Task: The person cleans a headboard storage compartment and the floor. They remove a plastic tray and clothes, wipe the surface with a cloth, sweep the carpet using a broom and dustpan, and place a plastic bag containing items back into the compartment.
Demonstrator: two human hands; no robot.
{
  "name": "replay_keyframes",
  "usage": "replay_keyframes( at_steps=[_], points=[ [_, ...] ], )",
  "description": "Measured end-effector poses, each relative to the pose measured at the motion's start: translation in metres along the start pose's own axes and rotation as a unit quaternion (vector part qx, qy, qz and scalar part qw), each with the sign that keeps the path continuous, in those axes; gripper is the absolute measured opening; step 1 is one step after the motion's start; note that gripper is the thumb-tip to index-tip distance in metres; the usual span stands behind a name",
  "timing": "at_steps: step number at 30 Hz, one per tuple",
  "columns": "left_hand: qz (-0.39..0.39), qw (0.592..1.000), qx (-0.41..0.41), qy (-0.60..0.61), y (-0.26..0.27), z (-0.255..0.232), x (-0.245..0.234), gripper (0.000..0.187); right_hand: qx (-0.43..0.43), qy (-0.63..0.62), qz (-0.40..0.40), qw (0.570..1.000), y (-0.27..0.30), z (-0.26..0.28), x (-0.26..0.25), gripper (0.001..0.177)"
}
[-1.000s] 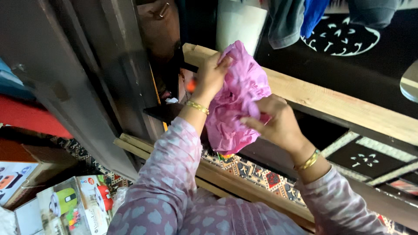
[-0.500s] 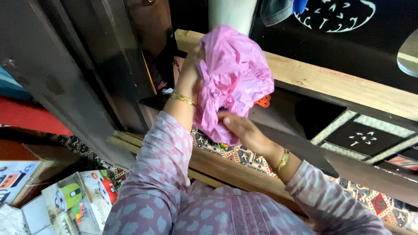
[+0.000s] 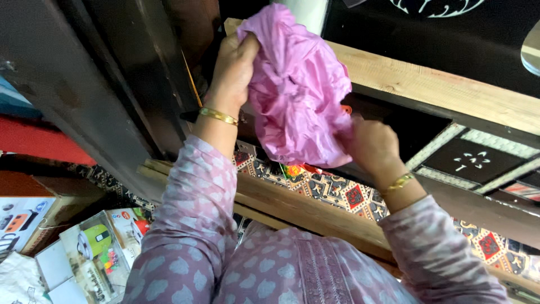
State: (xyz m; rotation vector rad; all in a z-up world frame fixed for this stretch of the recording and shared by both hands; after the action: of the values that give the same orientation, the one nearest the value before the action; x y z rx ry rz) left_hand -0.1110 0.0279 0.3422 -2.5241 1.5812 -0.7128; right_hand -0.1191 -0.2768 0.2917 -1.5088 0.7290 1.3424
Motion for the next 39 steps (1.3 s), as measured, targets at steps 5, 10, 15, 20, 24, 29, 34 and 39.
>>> replay_keyframes(
  at_steps=[5,10,15,20,24,29,34,39],
  points=[
    [-0.034,0.998,-0.051,0.015,-0.001,-0.004,-0.022,0.043,0.026,-0.154,-0.253,0.955,0.029,-0.036,-0.034,0.032],
    [-0.068,0.968,0.064,-0.234,-0.007,0.002,-0.042,0.061,0.194,-0.449,-0.258,0.833,0.037,-0.056,-0.039,0.062],
    [-0.072,0.965,0.092,-0.236,0.005,-0.001,-0.044,0.065,0.111,-0.478,-0.316,0.812,0.040,-0.052,-0.051,0.067],
    [-0.034,0.955,0.099,-0.277,0.018,0.004,-0.047,0.068,0.053,-0.447,-0.313,0.837,0.050,-0.032,-0.070,0.064],
    [-0.033,0.959,0.088,-0.266,0.021,0.001,-0.058,0.064,0.040,-0.427,-0.301,0.852,0.064,-0.021,-0.078,0.064],
    [-0.028,0.975,0.045,-0.214,0.027,0.006,-0.062,0.059,0.030,-0.433,-0.290,0.853,0.070,-0.013,-0.079,0.061],
    [-0.055,0.977,-0.038,-0.205,0.035,0.003,-0.062,0.060,0.042,-0.470,-0.269,0.840,0.072,-0.012,-0.081,0.060],
    [-0.021,0.976,-0.024,-0.214,0.034,0.000,-0.072,0.064,0.011,-0.454,-0.283,0.845,0.079,-0.009,-0.085,0.058]
  ],
)
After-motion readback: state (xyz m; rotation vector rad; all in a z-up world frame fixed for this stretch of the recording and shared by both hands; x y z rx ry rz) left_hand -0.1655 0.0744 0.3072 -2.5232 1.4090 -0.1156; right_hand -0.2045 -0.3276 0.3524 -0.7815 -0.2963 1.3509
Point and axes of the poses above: each hand's wrist, its own y-axis away from the middle knuckle, its own x-axis out of the palm, z = x × y, the point moved 3 cm from there along -y, towards the middle knuckle, and after that the axes turned 15 degrees about -z, right-handed, at the moved point
